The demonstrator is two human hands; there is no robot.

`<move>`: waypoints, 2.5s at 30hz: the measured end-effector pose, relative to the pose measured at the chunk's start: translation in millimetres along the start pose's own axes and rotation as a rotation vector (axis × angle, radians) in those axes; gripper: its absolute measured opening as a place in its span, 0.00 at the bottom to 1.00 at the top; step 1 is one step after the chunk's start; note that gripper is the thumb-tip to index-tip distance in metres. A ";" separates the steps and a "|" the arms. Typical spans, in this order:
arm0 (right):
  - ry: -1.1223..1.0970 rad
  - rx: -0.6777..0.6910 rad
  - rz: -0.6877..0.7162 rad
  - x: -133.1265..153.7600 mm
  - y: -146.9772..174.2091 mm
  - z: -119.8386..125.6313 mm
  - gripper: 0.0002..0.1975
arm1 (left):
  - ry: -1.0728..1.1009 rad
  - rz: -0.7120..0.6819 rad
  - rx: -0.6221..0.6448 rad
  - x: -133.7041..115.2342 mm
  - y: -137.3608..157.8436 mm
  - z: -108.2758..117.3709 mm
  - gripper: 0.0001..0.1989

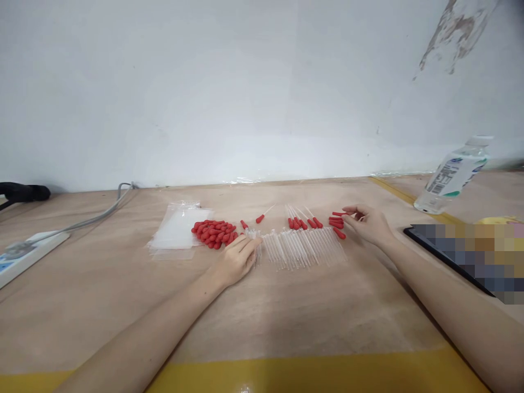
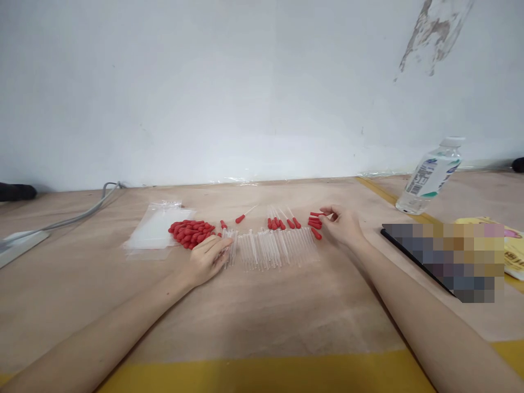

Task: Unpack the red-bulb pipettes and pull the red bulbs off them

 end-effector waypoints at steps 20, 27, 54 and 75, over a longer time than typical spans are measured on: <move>0.320 0.142 0.137 42.6 3.3 -29.7 0.12 | 0.224 0.161 0.314 6.9 5.0 -6.7 0.22; 0.521 0.297 -0.119 49.5 -8.7 -52.7 0.13 | 0.149 0.182 0.226 8.1 5.6 -2.2 0.21; 0.081 -0.012 1.067 171.0 132.1 -48.8 0.09 | -0.168 -0.190 0.041 -36.7 -7.7 5.2 0.11; -0.003 -0.020 1.239 170.5 140.1 -51.8 0.06 | -0.009 -0.169 0.056 -38.1 -3.0 4.8 0.05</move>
Point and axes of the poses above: each hand's wrist, its own y-axis away from the middle knuckle, its own z-axis out of the back of the hand, x = y × z, the point moved 7 cm from there along -y, towards the middle knuckle, and after that the axes turned 2 degrees about -x, right-handed, at the moved point
